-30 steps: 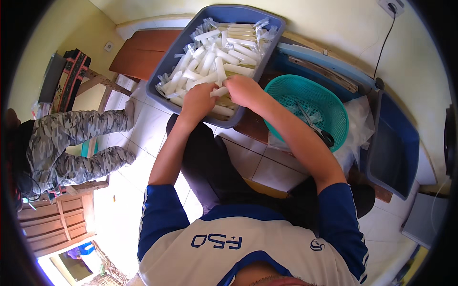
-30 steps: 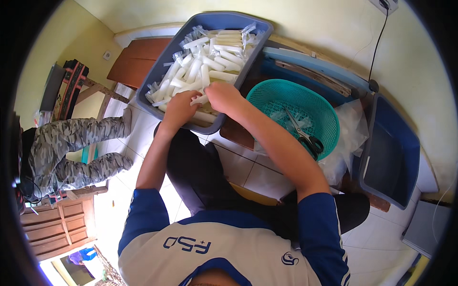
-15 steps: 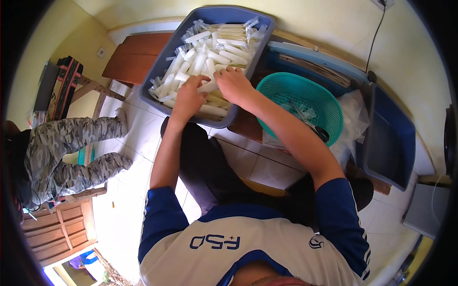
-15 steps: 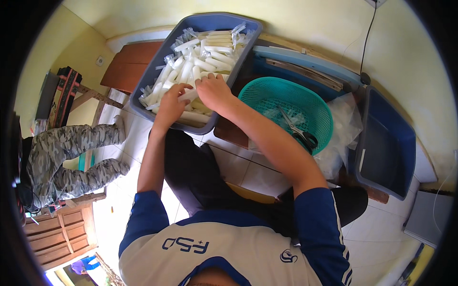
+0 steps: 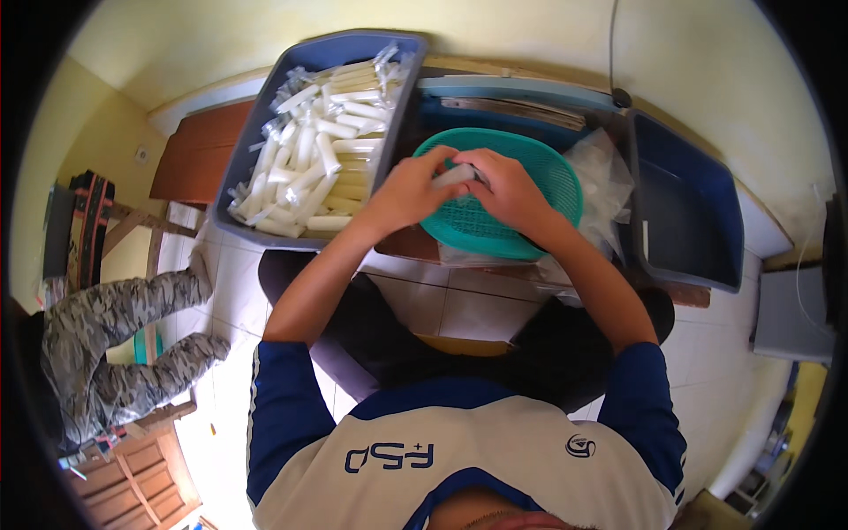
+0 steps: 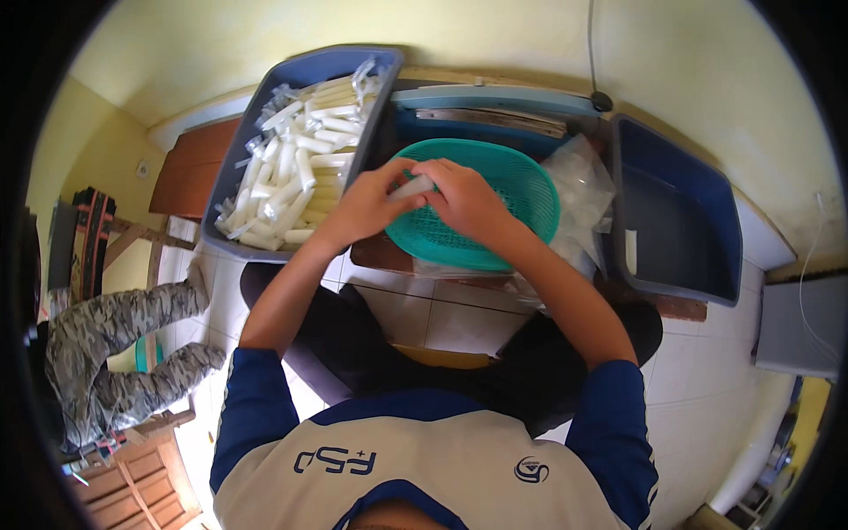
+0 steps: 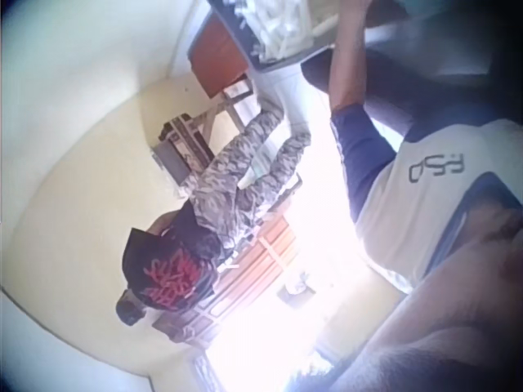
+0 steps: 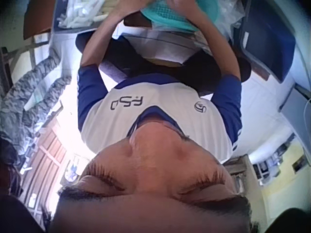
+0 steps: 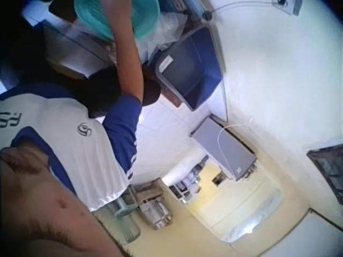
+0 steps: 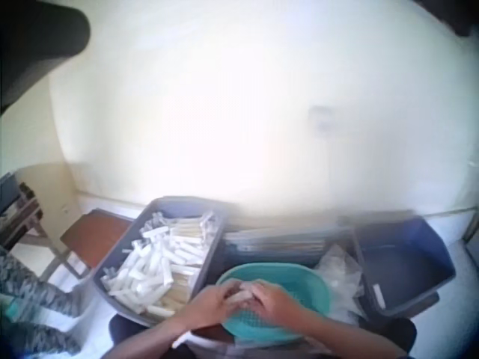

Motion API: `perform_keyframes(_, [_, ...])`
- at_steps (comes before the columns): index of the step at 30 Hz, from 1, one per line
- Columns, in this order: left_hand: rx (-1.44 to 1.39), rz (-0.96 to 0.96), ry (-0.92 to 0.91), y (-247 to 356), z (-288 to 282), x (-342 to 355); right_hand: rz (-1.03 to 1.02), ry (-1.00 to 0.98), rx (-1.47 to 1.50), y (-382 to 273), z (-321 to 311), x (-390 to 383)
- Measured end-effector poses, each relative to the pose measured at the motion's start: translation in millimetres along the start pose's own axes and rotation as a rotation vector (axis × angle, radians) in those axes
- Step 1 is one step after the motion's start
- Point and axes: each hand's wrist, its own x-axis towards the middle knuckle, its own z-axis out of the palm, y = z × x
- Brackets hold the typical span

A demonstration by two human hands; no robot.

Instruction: The person takes small white frozen food tubes from a grey bin, cuts them with scissors, and places them into a blue bin.

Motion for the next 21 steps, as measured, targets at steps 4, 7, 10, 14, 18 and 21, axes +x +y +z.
perform_keyframes(4, [-0.040, 0.016, -0.132, 3.0, 47.4, 21.6, 0.263, 0.025, 0.047, 10.3, -25.8, -44.4])
perform_keyframes(7, [-0.058, -0.005, -0.182, 1.6, 70.5, 34.2, 0.436, 0.085, 0.096, 17.0, -35.8, -67.0])
perform_keyframes(10, [-0.114, -0.093, -0.212, 2.8, 82.9, 37.3, 0.553, 0.096, 0.080, 29.5, -34.2, -83.2])
perform_keyframes(14, [-0.144, -0.263, -0.210, -11.6, 82.4, 33.1, 0.569, 0.014, 0.002, 36.2, -33.0, -95.9])
perform_keyframes(18, [-0.204, -0.262, -0.130, -22.7, 86.3, 32.7, 0.552, -0.010, -0.092, 43.0, -28.2, -111.3])
perform_keyframes(21, [-0.201, -0.185, -0.056, -26.8, 90.7, 35.1, 0.508, -0.068, -0.301, 39.0, -27.9, -109.7])
